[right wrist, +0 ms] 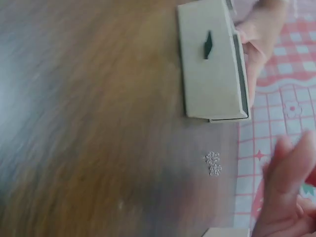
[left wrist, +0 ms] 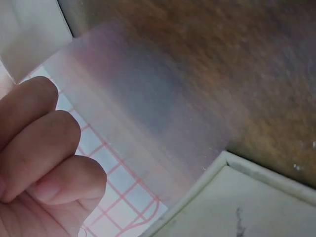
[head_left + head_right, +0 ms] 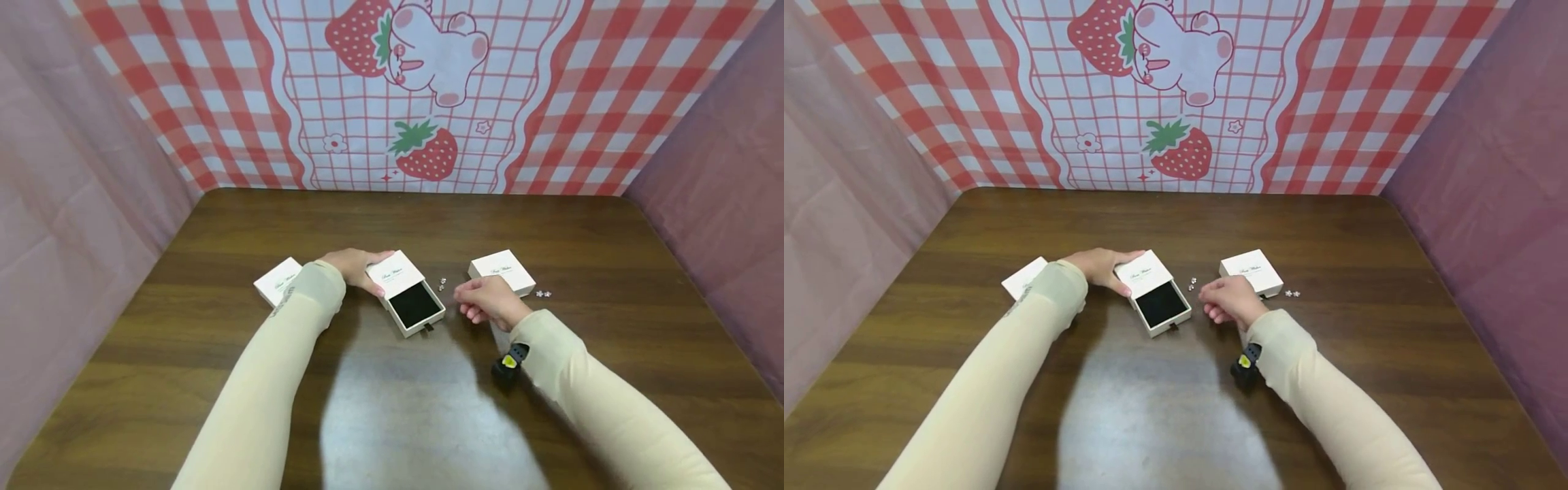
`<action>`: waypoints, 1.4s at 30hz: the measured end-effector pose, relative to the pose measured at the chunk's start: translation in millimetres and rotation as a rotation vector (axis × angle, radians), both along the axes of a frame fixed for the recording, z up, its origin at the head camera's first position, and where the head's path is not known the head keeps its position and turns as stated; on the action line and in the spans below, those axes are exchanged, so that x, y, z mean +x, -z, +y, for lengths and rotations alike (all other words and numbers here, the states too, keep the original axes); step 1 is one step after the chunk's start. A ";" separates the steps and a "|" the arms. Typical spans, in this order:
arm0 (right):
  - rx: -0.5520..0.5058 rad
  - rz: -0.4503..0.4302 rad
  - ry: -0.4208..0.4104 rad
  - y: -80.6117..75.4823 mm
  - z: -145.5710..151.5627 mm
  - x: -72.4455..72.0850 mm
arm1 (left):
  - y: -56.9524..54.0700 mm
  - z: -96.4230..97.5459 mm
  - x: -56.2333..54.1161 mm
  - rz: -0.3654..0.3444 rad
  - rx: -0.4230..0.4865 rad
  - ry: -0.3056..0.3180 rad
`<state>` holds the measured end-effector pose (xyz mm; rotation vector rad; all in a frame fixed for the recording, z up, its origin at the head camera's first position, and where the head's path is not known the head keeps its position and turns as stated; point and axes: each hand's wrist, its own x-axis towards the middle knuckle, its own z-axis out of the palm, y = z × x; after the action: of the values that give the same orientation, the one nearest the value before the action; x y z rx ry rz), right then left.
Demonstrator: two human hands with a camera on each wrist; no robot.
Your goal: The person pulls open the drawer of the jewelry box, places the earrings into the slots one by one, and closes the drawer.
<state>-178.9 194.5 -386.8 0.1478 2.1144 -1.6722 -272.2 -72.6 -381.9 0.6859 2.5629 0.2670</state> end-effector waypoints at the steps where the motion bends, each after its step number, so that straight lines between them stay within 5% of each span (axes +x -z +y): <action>1: -0.028 0.013 0.047 -0.5 -0.9 -2.4 | -0.1 -0.3 0.2 -0.002 0.000 -0.001; 6: -0.081 0.066 0.222 1.2 -10.1 -11.3 | 0.0 -1.1 0.6 -0.014 0.006 -0.019; 13: 0.135 0.097 0.291 9.8 -21.1 -18.8 | 0.6 -0.3 0.3 -0.036 0.029 -0.006; 23: 0.239 0.122 0.251 27.5 -33.9 -23.7 | -5.3 0.9 0.0 0.002 -0.053 0.009; 42: 0.491 0.207 0.180 32.6 -31.6 -29.1 | -10.4 5.4 3.2 0.011 -0.120 -0.007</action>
<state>-208.0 162.9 -419.5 0.3332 2.7095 -1.2678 -269.1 -67.2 -371.5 0.6357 2.5683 0.1107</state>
